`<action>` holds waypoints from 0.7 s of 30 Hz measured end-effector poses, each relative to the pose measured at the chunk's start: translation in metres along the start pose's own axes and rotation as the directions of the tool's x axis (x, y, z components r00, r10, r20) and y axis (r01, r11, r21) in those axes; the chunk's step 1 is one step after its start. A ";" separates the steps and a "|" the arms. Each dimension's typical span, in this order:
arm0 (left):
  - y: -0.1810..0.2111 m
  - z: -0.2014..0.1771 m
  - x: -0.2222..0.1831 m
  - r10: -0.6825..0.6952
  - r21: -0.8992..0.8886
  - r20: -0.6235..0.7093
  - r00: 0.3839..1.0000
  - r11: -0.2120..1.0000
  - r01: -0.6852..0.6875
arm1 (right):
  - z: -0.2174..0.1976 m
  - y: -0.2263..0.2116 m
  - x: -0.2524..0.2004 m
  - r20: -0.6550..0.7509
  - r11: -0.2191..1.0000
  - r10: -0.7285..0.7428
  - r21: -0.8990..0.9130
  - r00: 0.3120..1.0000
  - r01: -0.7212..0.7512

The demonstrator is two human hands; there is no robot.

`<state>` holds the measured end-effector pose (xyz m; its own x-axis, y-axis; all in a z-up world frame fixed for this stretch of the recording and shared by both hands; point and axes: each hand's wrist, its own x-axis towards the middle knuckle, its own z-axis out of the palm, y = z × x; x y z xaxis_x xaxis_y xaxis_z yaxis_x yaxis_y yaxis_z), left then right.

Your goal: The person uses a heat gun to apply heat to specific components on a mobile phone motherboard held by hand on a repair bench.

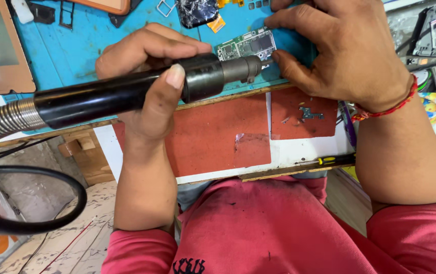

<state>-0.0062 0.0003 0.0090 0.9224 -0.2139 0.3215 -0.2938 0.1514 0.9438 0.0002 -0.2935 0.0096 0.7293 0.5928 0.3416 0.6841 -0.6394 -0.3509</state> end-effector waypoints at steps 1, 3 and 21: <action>0.000 0.000 -0.001 0.003 -0.007 -0.016 1.000 1.000 -0.003 | 0.000 0.000 0.001 0.002 1.000 -0.004 0.009 1.000 0.004; -0.002 0.001 0.001 0.027 -0.018 -0.076 0.997 0.999 -0.029 | -0.001 0.000 0.004 0.004 1.000 -0.010 0.026 1.000 0.010; -0.006 -0.005 0.003 0.010 0.026 -0.012 1.000 1.000 -0.010 | -0.003 0.002 0.008 0.014 0.996 0.002 0.090 1.000 -0.004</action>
<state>0.0000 0.0036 0.0041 0.9223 -0.2010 0.3302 -0.3093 0.1287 0.9422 0.0069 -0.2913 0.0141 0.7309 0.5980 0.3289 0.6797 -0.5948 -0.4292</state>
